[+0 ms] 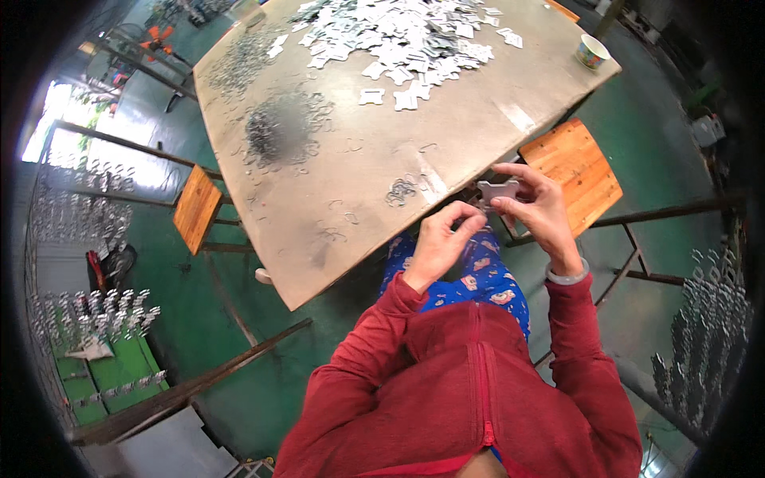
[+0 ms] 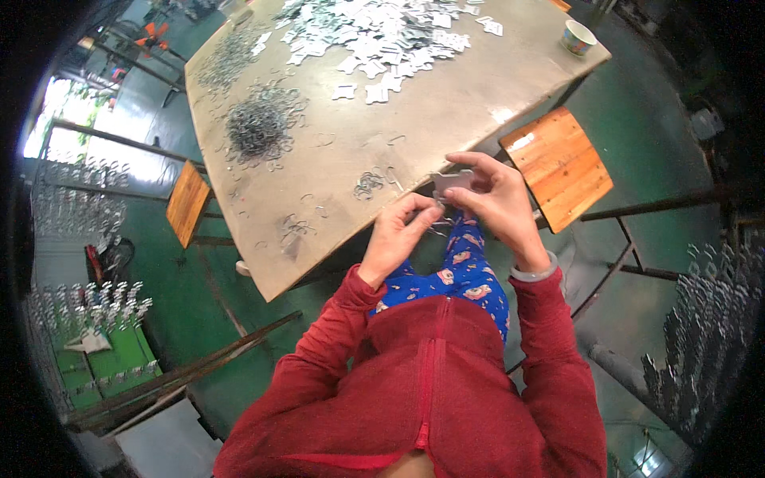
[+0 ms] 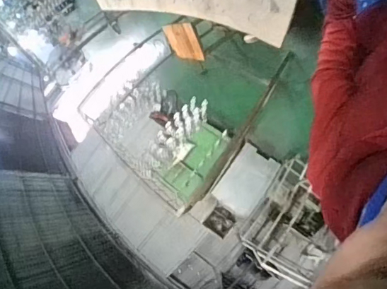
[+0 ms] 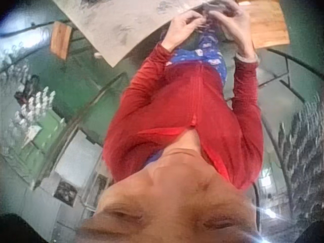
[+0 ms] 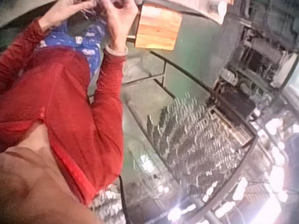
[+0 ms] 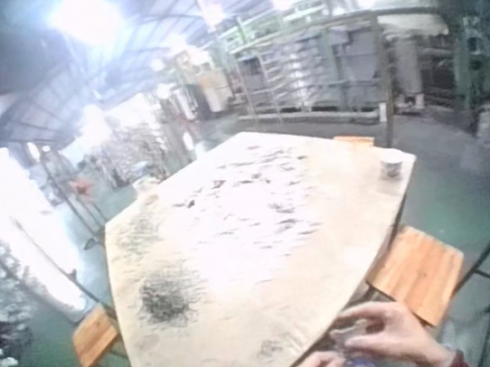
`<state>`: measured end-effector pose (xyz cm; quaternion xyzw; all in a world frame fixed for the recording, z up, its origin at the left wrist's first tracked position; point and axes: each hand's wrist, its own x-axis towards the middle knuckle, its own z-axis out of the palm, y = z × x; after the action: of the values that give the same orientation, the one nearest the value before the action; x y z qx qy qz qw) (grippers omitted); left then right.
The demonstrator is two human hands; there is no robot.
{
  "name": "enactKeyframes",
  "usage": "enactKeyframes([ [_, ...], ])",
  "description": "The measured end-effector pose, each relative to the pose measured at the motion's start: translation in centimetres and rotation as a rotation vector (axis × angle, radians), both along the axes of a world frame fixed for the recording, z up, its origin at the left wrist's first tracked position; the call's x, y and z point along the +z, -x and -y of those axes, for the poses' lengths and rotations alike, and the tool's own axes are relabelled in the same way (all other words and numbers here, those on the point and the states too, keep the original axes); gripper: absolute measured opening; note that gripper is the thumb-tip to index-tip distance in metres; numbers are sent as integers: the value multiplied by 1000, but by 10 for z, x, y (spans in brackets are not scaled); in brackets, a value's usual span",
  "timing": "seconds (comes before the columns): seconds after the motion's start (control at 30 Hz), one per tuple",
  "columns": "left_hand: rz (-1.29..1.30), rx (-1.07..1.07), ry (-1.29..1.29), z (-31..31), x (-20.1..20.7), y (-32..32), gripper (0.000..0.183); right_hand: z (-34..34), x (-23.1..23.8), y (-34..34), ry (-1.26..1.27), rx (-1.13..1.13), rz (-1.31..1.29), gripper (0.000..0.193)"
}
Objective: The person prepares metal parts for hanging by threading a wire loop through a hole in each metal bracket and twisting the wire to secure it. They then hang the assembled brackets onto a large metal rack.
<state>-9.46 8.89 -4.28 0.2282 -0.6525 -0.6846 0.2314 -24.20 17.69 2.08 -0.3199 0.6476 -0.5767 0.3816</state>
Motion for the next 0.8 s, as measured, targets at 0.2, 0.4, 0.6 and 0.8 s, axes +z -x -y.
enactKeyframes([
  [0.2,-20,-23,79,2,-4,-6,37,-7,0,-8,14,-12,-178,29],
  [0.4,351,412,644,116,-21,-20,22,-6,-2,-12,1,-6,-317,20],
  [0.6,614,392,1073,192,-76,-25,13,-3,-10,-10,22,59,-382,30],
  [0.8,423,418,923,168,-60,-10,5,-1,-8,-6,10,58,-336,28],
])
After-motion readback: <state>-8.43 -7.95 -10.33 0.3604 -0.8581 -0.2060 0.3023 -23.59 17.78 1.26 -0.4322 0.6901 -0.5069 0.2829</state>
